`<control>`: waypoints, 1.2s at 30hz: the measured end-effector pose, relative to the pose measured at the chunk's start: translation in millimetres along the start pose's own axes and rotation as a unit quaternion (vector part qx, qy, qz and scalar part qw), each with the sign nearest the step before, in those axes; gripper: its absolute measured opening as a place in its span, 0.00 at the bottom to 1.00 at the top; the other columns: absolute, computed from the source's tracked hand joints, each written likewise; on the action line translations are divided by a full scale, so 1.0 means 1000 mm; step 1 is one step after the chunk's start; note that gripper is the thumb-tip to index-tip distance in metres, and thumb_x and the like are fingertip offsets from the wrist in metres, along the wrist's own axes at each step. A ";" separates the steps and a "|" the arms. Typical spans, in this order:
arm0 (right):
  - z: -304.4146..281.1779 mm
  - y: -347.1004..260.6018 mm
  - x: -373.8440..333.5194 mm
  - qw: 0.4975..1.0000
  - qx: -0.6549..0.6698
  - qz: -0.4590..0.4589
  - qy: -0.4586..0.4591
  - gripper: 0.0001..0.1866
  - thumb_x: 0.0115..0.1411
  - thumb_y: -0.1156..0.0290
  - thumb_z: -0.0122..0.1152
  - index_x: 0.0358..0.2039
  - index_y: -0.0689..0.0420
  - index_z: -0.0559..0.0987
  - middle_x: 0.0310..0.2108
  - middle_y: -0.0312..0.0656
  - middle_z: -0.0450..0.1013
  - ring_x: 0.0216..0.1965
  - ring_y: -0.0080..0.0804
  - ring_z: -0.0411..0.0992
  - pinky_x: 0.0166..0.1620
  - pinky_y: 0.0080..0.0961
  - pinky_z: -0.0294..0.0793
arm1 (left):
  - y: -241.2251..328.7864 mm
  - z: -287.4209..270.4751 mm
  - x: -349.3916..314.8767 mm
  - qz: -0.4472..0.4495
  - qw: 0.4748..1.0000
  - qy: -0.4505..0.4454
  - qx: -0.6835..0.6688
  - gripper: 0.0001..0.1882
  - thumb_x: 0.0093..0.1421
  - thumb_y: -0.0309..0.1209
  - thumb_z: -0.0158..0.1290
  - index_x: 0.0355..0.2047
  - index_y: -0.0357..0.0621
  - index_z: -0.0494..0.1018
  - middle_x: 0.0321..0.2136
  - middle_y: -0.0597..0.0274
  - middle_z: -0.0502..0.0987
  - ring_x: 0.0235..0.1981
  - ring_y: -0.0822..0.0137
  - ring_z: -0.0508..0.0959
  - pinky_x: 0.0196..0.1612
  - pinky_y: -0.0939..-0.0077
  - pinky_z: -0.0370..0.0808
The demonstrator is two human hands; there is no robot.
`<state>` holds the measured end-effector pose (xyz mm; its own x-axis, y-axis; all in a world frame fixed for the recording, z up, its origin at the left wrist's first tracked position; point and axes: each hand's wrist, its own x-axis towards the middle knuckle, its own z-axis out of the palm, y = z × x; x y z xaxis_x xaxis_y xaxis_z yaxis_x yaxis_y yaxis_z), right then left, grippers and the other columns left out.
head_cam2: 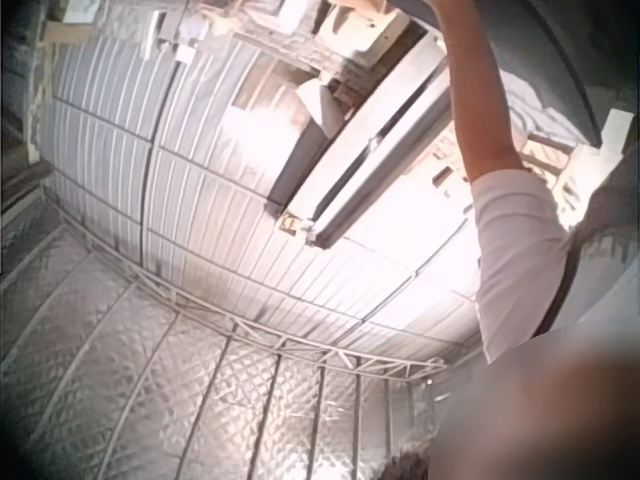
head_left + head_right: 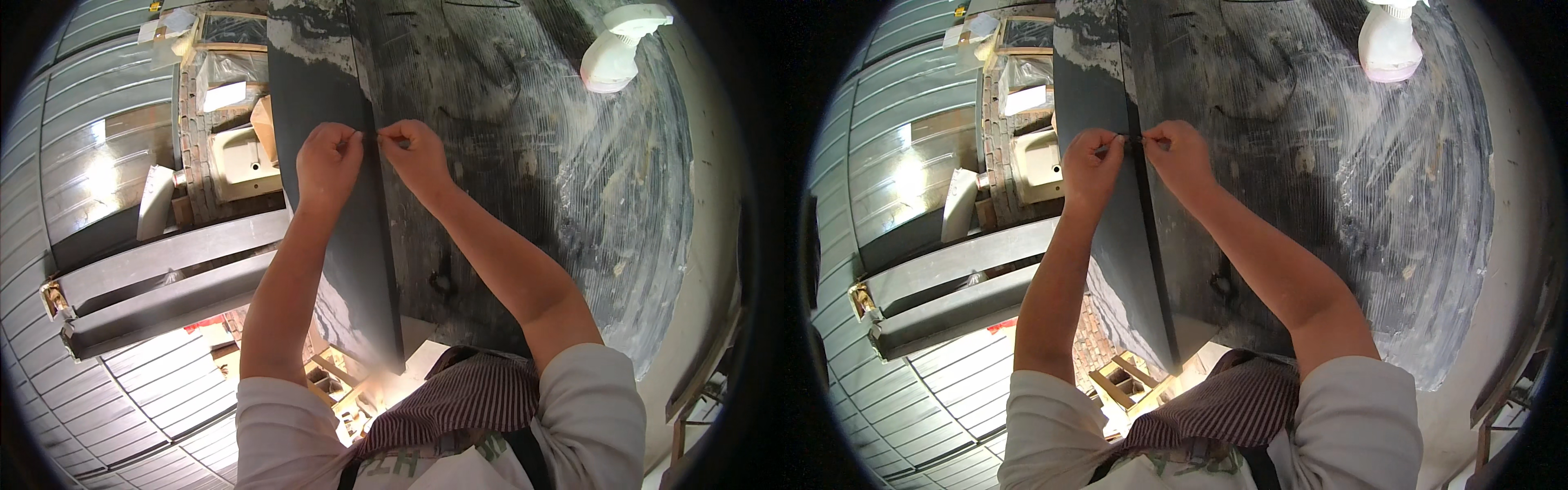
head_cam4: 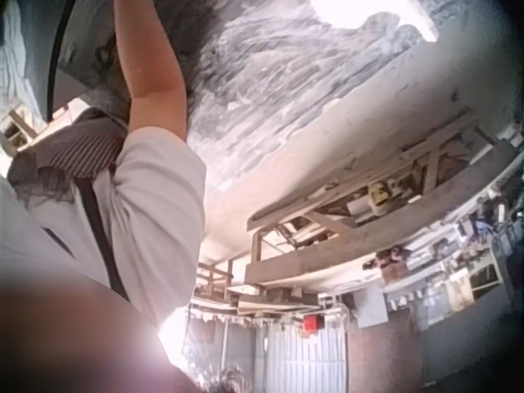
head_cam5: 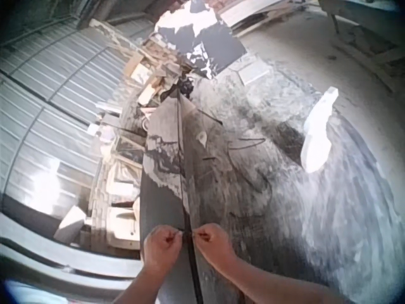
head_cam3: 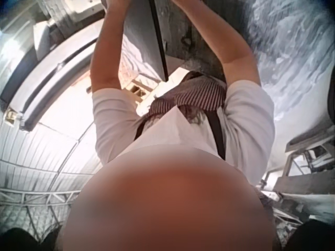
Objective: The person uses a small metal tool to peel a dark film or coating from a large flat panel. They work along the edges and corners, lifting and removing sections of the material. The person moves around the panel to access different areas and continues peeling until the end of the clip.
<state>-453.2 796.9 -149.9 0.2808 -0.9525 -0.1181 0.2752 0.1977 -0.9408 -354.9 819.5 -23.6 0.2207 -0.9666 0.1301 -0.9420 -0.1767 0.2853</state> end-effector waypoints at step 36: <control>-0.010 0.006 -0.117 0.999 -0.021 0.028 -0.018 0.06 0.61 0.72 0.66 0.38 0.60 0.82 0.38 0.39 0.75 0.37 0.25 0.75 0.37 0.23 0.75 | 0.014 -0.017 -0.116 -0.019 1.000 -0.019 -0.006 0.04 0.57 0.27 0.59 0.28 0.40 0.76 0.29 0.56 0.78 0.29 0.54 0.80 0.33 0.64 0.76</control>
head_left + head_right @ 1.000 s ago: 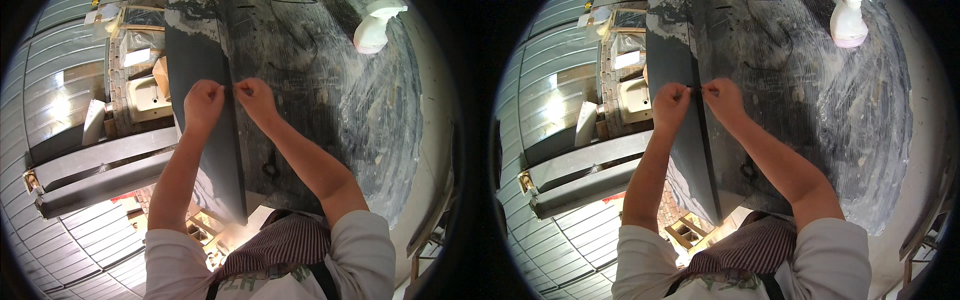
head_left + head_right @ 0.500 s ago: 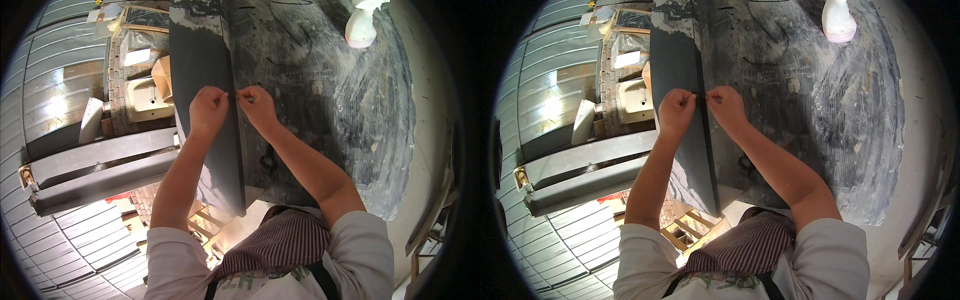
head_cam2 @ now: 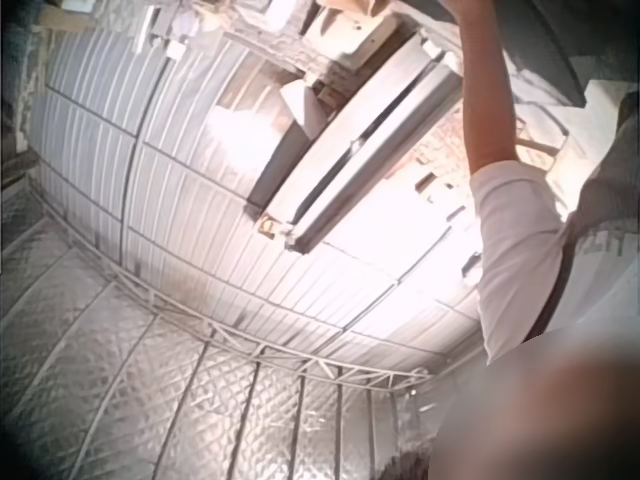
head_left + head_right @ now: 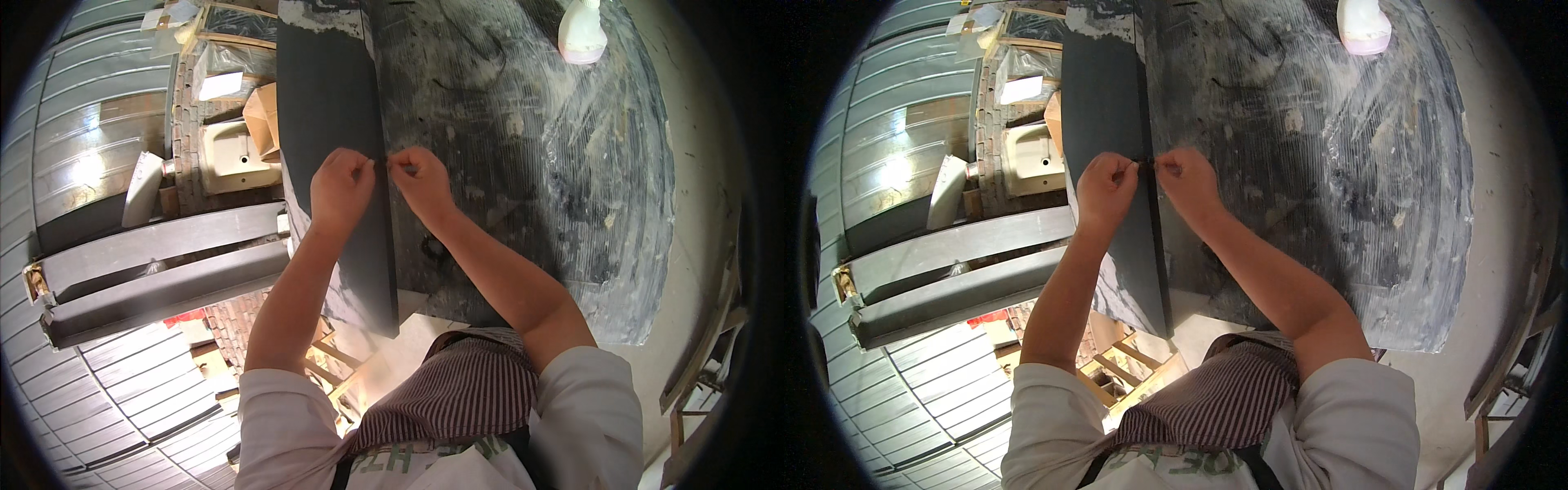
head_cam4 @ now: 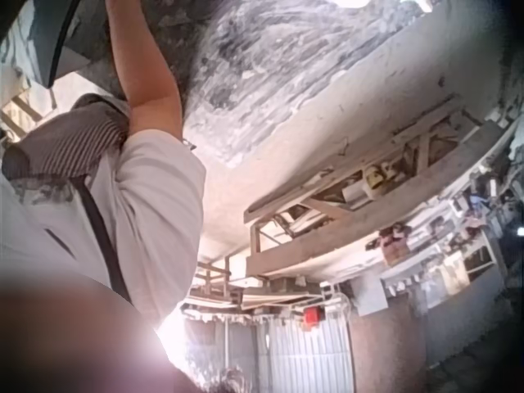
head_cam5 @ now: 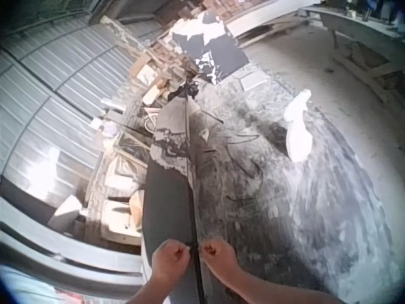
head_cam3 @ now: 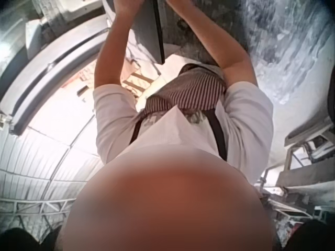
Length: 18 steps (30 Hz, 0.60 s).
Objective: The person uses a small metal tool to peel a dark film or coating from a large flat panel. They work along the edges and corners, lifting and removing sections of the material. The person moves around the panel to access different areas and continues peeling until the end of the clip.
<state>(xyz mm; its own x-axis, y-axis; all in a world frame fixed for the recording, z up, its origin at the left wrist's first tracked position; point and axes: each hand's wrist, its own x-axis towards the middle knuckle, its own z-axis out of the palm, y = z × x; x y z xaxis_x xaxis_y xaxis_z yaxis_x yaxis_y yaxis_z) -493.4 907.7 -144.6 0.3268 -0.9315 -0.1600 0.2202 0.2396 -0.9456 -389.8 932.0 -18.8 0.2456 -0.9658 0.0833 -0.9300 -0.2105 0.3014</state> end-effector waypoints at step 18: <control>-0.001 0.021 -0.062 1.000 0.025 -0.006 -0.013 0.06 0.57 0.75 0.65 0.36 0.60 0.82 0.36 0.44 0.75 0.36 0.37 0.76 0.40 0.29 0.76 | 0.008 -0.007 -0.065 0.017 1.000 -0.009 0.011 0.04 0.56 0.26 0.59 0.26 0.42 0.75 0.29 0.56 0.78 0.33 0.49 0.79 0.36 0.58 0.75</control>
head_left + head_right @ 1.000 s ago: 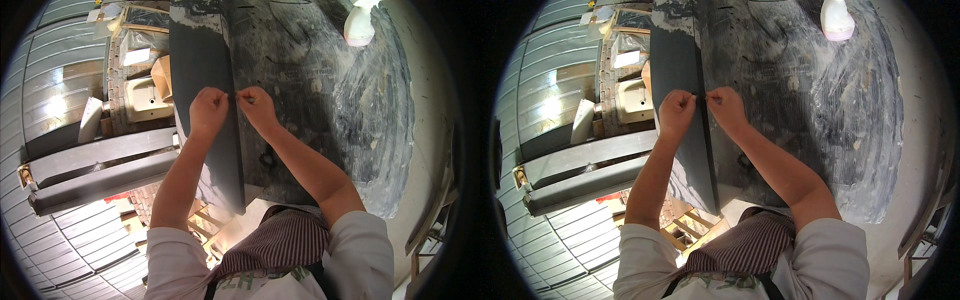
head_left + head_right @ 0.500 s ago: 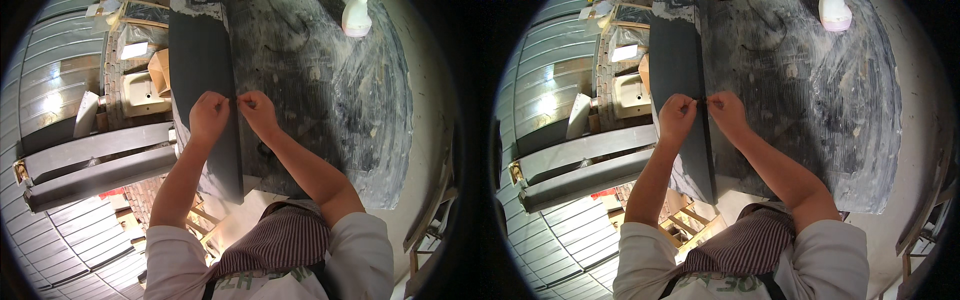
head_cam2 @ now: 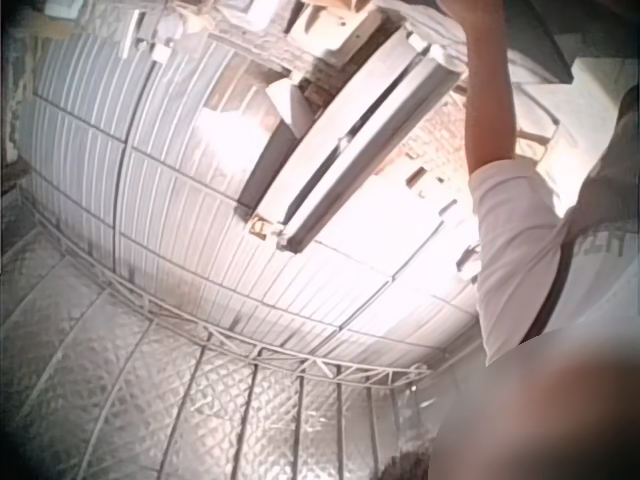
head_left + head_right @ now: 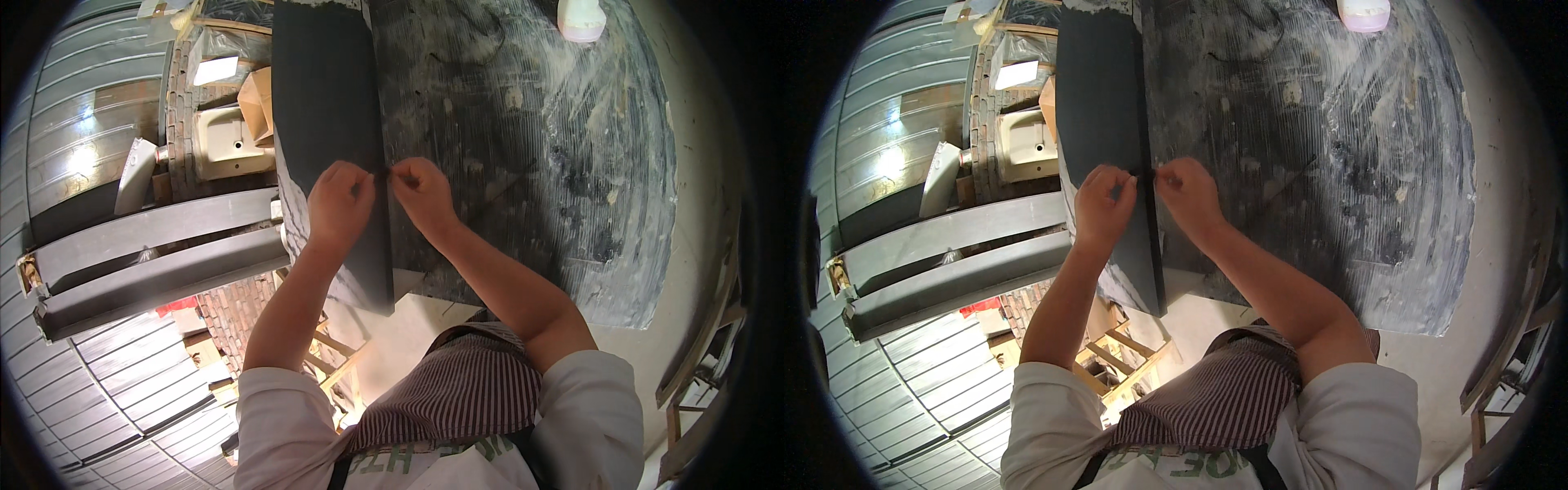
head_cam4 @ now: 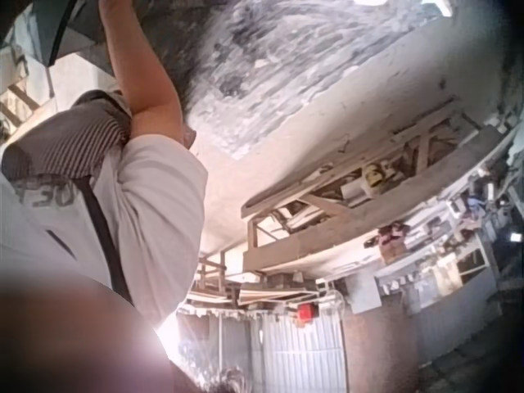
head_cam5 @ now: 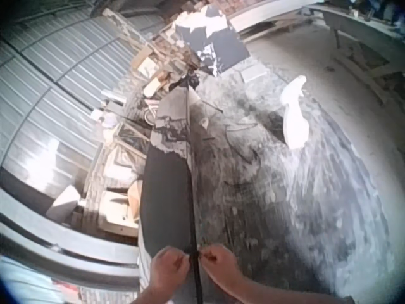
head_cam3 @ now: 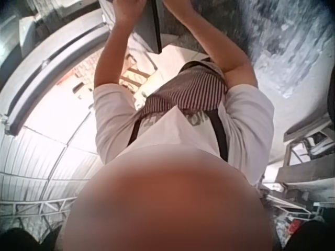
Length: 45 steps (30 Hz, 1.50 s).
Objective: The person uses a small metal tool to peel a dark film or coating from a large flat panel. They work along the edges and corners, lifting and removing sections of the material. The person moves around the panel to access different areas and continues peeling until the end of the clip.
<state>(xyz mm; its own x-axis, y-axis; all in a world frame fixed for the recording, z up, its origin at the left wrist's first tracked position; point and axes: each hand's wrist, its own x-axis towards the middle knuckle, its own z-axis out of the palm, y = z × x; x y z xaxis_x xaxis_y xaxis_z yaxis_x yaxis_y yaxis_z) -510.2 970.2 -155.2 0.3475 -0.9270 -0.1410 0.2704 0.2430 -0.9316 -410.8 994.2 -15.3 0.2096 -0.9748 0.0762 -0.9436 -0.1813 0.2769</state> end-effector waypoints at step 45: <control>-0.013 0.010 -0.162 0.996 -0.044 -0.056 -0.056 0.04 0.53 0.81 0.63 0.31 0.61 0.81 0.37 0.43 0.76 0.42 0.38 0.76 0.42 0.31 0.76 | 0.018 -0.011 -0.174 0.040 0.998 -0.004 0.044 0.04 0.52 0.25 0.58 0.23 0.47 0.74 0.27 0.61 0.77 0.32 0.54 0.77 0.38 0.59 0.70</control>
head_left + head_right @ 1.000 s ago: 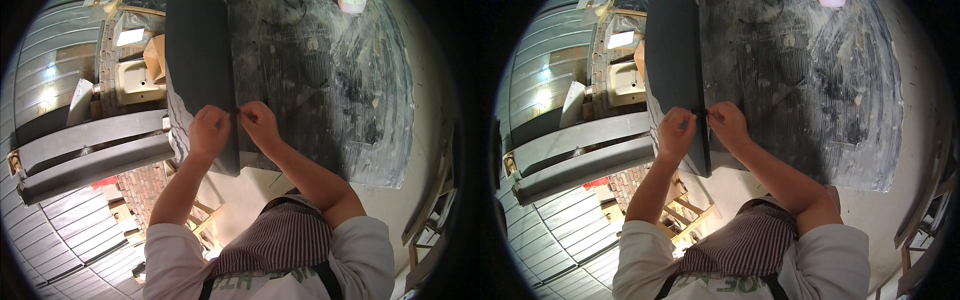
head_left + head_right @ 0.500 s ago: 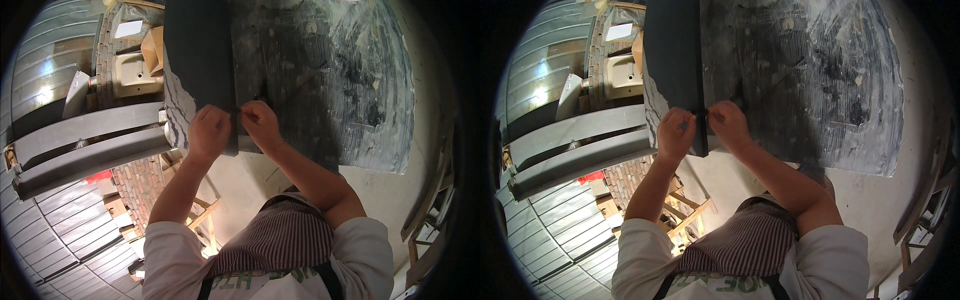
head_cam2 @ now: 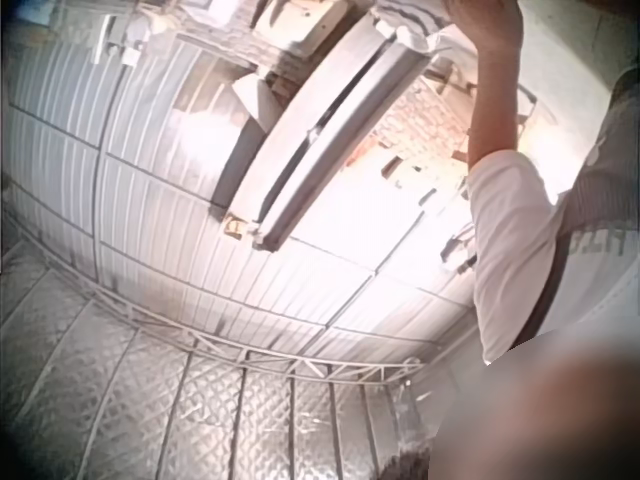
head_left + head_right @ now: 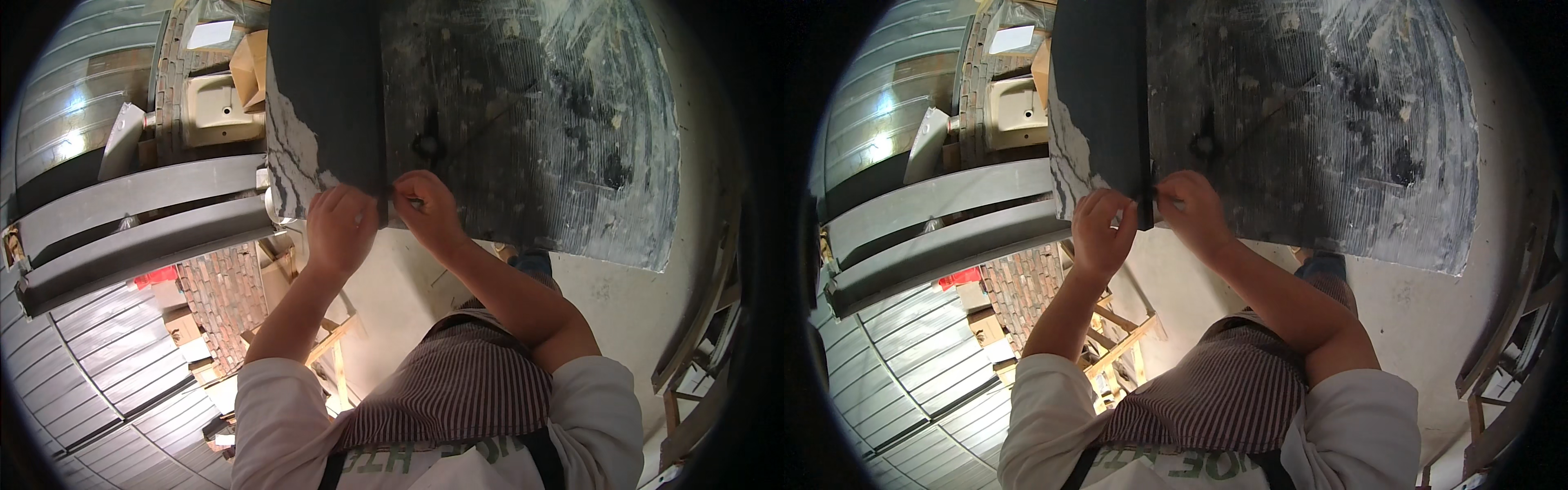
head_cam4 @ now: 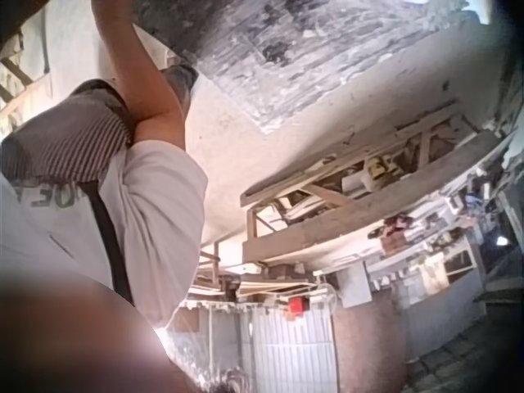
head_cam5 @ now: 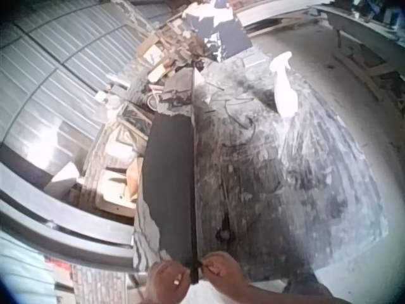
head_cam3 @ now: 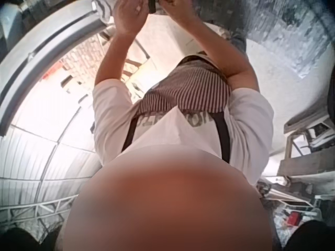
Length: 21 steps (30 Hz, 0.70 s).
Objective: The person uses a small metal tool to peel a dark film or coating from a large flat panel. They work along the edges and corners, lifting and removing sections of the material. The person moves around the panel to access different areas and continues peeling until the end of the clip.
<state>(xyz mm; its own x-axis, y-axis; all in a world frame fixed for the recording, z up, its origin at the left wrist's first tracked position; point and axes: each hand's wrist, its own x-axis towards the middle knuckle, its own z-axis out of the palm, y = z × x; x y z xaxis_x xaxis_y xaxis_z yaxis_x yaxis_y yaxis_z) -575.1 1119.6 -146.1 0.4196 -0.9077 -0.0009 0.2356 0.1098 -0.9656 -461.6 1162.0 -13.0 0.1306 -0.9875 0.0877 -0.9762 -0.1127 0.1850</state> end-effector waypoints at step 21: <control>-0.007 0.012 -0.016 0.984 -0.065 -0.164 -0.028 0.11 0.50 0.83 0.69 0.35 0.57 0.81 0.41 0.42 0.75 0.44 0.40 0.74 0.44 0.32 0.76 | 0.018 0.003 -0.041 0.048 0.995 0.056 0.068 0.05 0.52 0.22 0.57 0.28 0.47 0.74 0.28 0.63 0.76 0.31 0.59 0.76 0.36 0.64 0.70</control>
<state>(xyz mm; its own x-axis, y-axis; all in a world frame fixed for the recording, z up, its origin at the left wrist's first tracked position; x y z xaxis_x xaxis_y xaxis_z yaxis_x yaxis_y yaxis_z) -585.0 1132.6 -159.2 0.3889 -0.8611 0.3276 0.2538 -0.2416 -0.9366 -485.2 1200.2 -16.2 0.0465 -0.9769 0.2087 -0.9986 -0.0398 0.0362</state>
